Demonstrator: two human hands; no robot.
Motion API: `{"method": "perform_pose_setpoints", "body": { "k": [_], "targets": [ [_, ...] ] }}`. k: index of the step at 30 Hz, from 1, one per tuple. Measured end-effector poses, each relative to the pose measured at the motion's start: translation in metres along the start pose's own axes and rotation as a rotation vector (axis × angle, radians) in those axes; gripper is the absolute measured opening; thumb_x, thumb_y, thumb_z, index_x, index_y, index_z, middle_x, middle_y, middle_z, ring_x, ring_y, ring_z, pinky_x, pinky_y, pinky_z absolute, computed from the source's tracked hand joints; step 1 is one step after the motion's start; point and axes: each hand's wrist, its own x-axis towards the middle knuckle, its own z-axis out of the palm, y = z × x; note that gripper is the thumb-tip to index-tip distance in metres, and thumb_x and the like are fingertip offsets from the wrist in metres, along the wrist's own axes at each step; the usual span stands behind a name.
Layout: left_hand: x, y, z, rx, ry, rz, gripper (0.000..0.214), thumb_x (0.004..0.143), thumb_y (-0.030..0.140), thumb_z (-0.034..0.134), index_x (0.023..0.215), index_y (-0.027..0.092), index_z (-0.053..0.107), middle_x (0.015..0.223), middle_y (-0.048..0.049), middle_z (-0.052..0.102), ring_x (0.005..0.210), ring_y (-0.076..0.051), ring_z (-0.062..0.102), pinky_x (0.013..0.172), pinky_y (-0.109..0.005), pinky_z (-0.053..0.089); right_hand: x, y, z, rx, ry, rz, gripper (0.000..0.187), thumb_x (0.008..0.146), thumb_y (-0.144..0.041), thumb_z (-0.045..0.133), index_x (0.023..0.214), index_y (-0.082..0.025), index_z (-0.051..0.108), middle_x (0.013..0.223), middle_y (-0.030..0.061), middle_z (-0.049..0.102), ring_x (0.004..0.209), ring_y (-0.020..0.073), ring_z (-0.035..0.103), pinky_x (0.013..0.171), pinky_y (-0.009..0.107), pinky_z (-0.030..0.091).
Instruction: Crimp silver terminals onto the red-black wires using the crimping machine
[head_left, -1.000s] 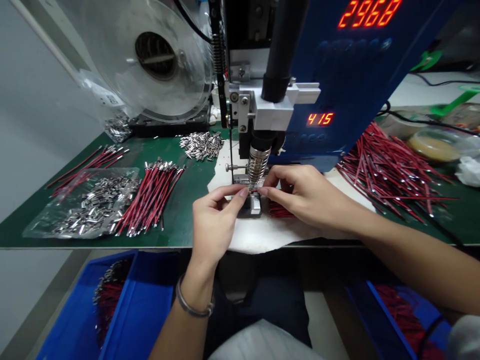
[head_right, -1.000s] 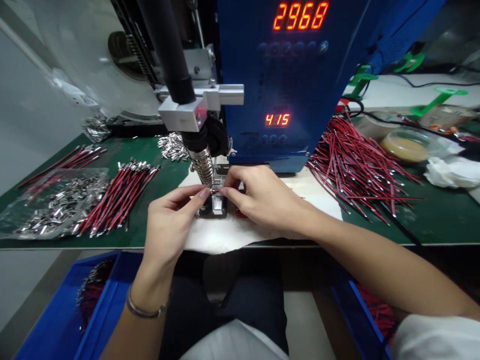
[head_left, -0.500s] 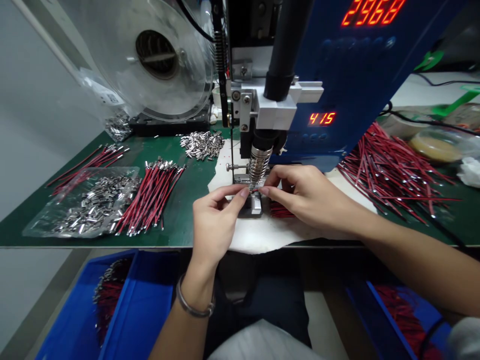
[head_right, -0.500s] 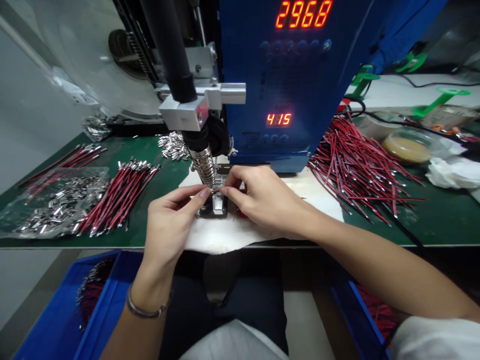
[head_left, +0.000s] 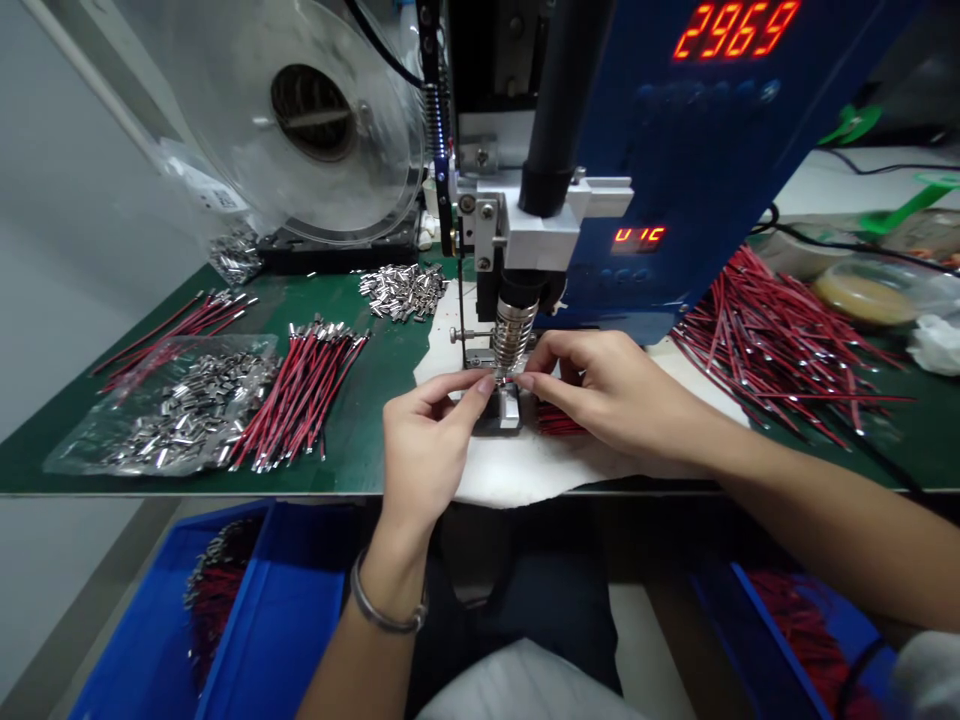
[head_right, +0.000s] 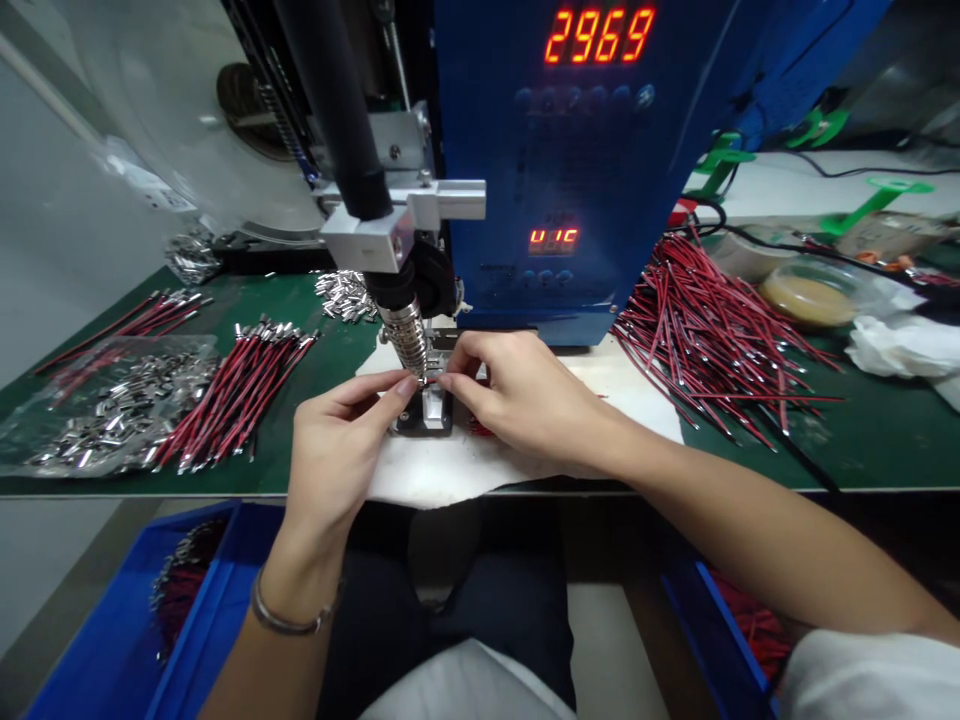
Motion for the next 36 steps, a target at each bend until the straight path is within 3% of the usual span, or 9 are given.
{"method": "perform_pose_setpoints", "body": {
  "k": [36],
  "targets": [
    [-0.0001, -0.0007, -0.0009, -0.02, -0.017, 0.012, 0.013, 0.073, 0.033, 0.074, 0.082, 0.024, 0.078, 0.078, -0.0006, 0.074, 0.069, -0.011, 0.062, 0.063, -0.018, 0.047, -0.0001, 0.001, 0.0005, -0.017, 0.009, -0.043, 0.011, 0.085, -0.022, 0.059, 0.077, -0.016, 0.064, 0.063, -0.0025, 0.064, 0.054, 0.0078, 0.053, 0.056, 0.021, 0.035]
  ]
}}
